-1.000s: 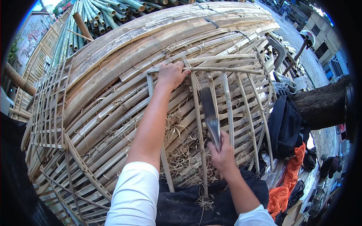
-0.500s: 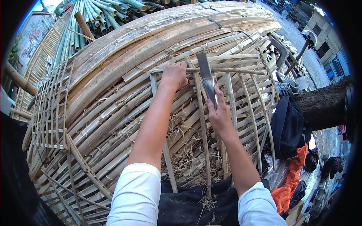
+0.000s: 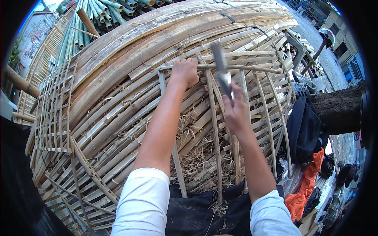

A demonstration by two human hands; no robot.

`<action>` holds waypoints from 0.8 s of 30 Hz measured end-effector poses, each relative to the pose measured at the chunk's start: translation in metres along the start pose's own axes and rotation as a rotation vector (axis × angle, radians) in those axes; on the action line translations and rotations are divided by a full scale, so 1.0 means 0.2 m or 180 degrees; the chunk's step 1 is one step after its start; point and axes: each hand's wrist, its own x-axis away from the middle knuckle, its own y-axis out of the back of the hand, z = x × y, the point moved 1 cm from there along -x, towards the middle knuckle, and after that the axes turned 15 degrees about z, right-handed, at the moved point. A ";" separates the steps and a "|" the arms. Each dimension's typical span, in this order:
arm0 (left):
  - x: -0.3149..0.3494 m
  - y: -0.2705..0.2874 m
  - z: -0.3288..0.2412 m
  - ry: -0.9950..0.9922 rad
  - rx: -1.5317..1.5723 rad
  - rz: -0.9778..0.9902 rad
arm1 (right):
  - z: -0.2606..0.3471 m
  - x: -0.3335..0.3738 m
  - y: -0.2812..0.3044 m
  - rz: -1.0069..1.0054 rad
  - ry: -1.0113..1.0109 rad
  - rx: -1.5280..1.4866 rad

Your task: The person weaves thin bamboo strips into a frame, securing intersections with wire and using a metal tool to twist or tighten the bindings.

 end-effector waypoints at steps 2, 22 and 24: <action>-0.02 0.00 -0.06 -0.0018 0.0067 -0.0020 | -0.25 -0.10 -0.04 0.0070 -0.0067 0.0667; -0.02 -0.02 -0.04 0.0037 0.0255 -0.0213 | -0.19 -0.11 -0.09 0.0050 -0.0098 0.0706; -0.03 -0.02 -0.02 -0.0005 0.0130 -0.0186 | -0.20 -0.13 -0.11 -0.0044 0.0022 0.0836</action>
